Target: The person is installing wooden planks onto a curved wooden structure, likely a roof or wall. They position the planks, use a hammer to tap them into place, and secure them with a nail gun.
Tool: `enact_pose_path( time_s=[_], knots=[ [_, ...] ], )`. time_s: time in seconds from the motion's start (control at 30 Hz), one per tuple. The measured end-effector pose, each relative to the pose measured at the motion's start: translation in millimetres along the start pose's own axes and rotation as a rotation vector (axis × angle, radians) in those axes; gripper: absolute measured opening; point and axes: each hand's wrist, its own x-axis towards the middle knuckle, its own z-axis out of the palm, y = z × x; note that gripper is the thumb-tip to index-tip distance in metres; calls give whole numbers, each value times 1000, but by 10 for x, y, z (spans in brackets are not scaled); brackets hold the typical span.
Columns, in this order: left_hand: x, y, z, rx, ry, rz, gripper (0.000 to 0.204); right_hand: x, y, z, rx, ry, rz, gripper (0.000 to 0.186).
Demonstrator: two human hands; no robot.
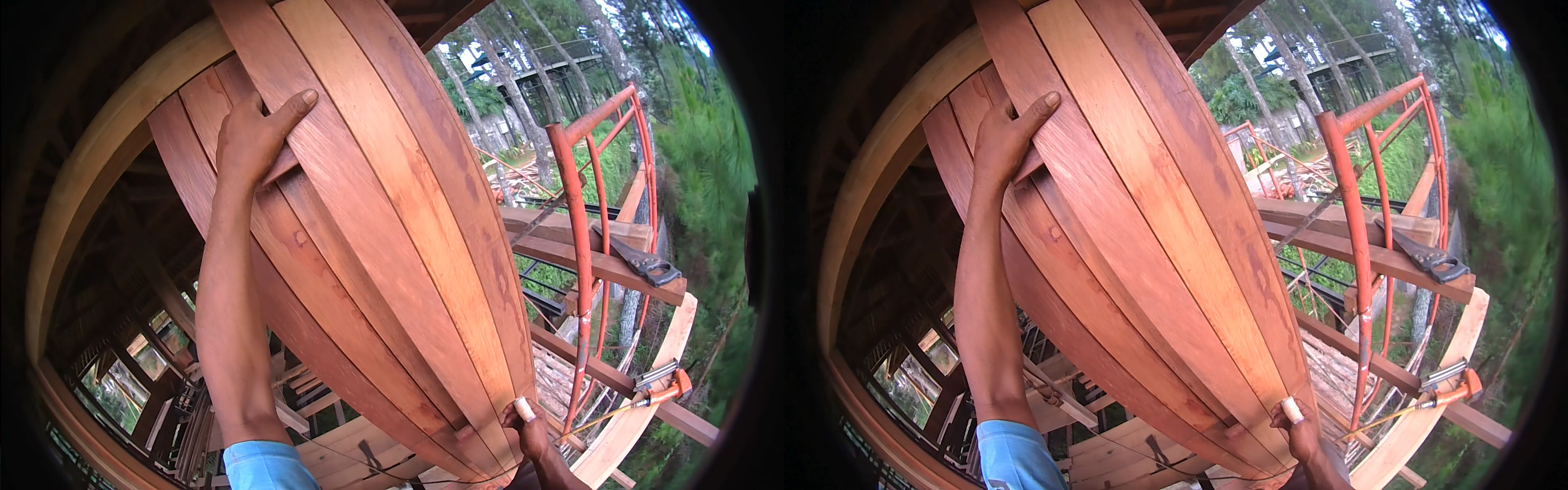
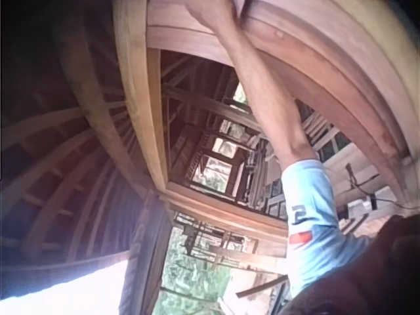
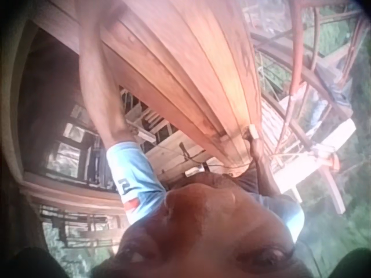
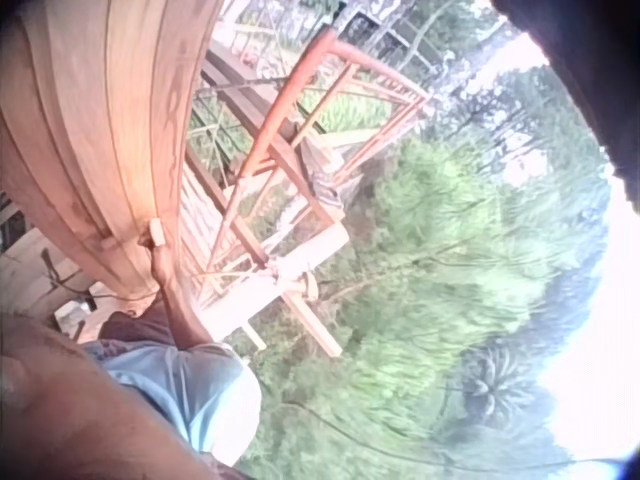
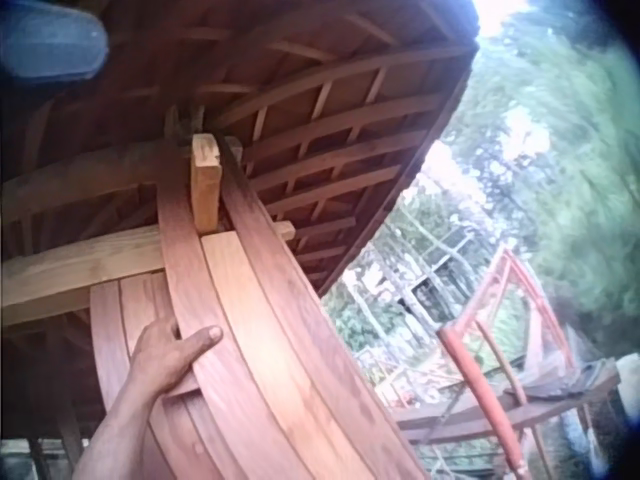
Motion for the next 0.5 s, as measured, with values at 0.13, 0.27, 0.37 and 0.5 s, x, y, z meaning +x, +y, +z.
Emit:
enact_pose_path(
  time_s=[0.13, 0.27, 0.37, 0.5],
  knots=[
    [13, -48, 20, 0, 13, 34, 76, 17, 79, -47, -44, -7, -5, 30],
    [29, -86, 12, 122, -5, 14, 80, 29, 86, 51, -50, -31, 15, 38],
    [30, -49, -29, 188, -39, 38, 86, 51, 57, 109, -47, -43, 12, 40],
    [12, -19, -60, 177, -73, 62, 87, 74, 23, 184, -84, -61, -20, 37]
  ],
)
